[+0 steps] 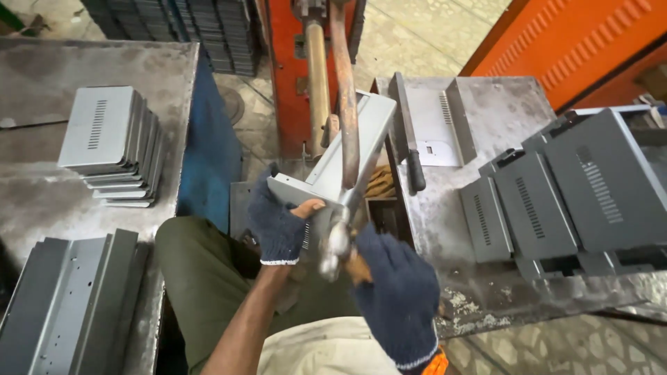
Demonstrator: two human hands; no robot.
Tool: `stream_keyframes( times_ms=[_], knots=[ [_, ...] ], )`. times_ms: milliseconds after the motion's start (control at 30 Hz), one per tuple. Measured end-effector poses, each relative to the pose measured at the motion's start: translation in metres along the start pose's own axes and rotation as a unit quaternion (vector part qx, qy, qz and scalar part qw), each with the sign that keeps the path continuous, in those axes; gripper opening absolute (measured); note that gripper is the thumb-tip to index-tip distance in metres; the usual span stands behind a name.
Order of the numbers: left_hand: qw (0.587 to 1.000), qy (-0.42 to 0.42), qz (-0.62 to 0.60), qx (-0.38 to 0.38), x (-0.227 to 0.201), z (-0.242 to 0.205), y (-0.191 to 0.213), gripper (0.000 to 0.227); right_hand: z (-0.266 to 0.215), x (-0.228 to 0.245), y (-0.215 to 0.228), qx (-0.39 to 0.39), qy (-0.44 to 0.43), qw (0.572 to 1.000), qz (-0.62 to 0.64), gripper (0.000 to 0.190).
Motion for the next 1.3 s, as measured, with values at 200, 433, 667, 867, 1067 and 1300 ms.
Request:
stream_keyframes(
  times_ms=[200, 433, 667, 867, 1067, 1300],
  knots=[
    [0.999, 0.03, 0.033, 0.015, 0.009, -0.003, -0.005, 0.064, -0.022, -0.022, -0.014, -0.045, -0.107, 0.99, 0.085, 0.07],
    [0.996, 0.085, 0.002, 0.021, -0.004, -0.008, -0.004, 0.056, -0.048, -0.034, -0.064, -0.08, -0.308, 0.801, 0.508, 0.016],
    [0.998, 0.056, 0.03, 0.019, -0.012, -0.006, 0.001, 0.061, -0.028, -0.022, -0.032, -0.089, -0.283, 0.872, 0.391, 0.026],
    [0.996, 0.064, 0.004, 0.054, -0.045, -0.012, 0.001, 0.087, -0.007, -0.073, -0.028, 0.119, -0.277, 0.931, 0.205, 0.054],
    [0.987, 0.107, -0.043, 0.113, -0.045, -0.005, -0.005, 0.084, -0.091, -0.208, -0.114, 0.225, -0.405, 0.886, -0.034, 0.046],
    [0.96, 0.069, -0.206, 0.176, 0.012, 0.024, -0.03, 0.079, -0.072, -0.233, -0.125, 0.03, -0.115, 0.949, -0.292, 0.024]
  ],
)
Point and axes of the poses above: each hand's wrist, its own z-axis towards the middle knuckle, its own y-axis out of the back of the hand, x = y × z, the point moved 5 cm from there along z, towards the middle knuckle, and after that the axes turned 9 degrees about -x, right-handed, at the moved point
